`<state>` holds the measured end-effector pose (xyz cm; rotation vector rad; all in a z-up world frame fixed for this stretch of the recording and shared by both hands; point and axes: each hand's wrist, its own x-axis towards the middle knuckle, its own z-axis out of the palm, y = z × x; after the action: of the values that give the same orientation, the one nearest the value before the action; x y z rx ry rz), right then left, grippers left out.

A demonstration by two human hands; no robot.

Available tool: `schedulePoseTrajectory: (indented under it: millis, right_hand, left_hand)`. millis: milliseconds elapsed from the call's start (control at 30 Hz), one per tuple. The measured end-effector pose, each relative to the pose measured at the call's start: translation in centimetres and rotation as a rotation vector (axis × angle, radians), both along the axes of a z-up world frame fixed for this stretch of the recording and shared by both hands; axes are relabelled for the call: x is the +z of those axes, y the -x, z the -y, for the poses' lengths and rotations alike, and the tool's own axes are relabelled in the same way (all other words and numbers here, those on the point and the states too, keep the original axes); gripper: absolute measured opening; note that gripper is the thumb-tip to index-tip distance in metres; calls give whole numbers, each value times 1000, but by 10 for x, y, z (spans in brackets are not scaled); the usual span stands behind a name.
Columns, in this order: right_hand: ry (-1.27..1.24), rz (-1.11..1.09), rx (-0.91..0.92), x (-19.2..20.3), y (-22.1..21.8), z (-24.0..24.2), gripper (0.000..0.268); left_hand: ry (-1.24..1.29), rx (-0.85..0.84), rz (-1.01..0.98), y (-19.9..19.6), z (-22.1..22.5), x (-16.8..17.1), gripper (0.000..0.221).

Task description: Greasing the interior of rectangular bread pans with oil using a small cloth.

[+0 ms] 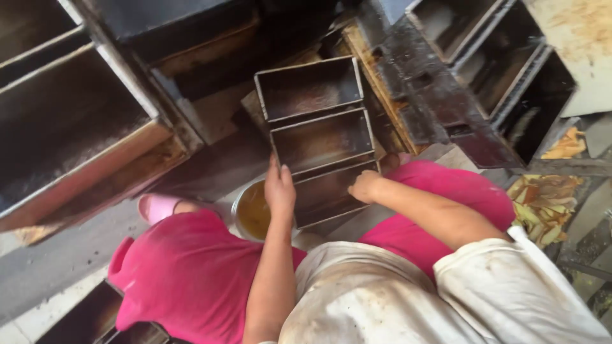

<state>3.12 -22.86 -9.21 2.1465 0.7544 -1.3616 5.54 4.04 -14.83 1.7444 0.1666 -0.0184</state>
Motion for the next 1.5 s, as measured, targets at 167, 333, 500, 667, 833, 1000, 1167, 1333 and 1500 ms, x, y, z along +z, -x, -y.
schedulePoseTrajectory:
  millis: [167, 333, 500, 667, 833, 1000, 1167, 1333, 1500]
  right_hand:
    - [0, -39, -34, 28, 1, -23, 28]
    - [-196, 80, -546, 90, 8, -18, 31]
    - [-733, 531, -1078, 46, 27, 0, 46]
    - [-668, 648, -819, -64, 50, 4, 56]
    - [-325, 278, -1052, -72, 24, -62, 44]
    - [-585, 183, -872, -58, 25, -138, 26]
    - [-580, 127, -746, -2, 11, -162, 26]
    - [-220, 322, -297, 0, 14, -98, 20]
    - [-201, 334, -556, -12, 30, -37, 22]
  left_hand:
    - [94, 14, 28, -3, 1, 10, 47]
    - [99, 35, 2, 2, -1, 13, 46]
    - [160, 57, 5, 3, 2, 11, 45]
    - [157, 43, 1, 3, -1, 18, 45]
    - [168, 38, -19, 4, 0, 21, 45]
    - [148, 62, -16, 3, -1, 22, 45]
    - [110, 65, -17, 6, -3, 18, 44]
    - [52, 77, -36, 7, 4, 9, 46]
    - [26, 101, -20, 9, 5, 16, 44]
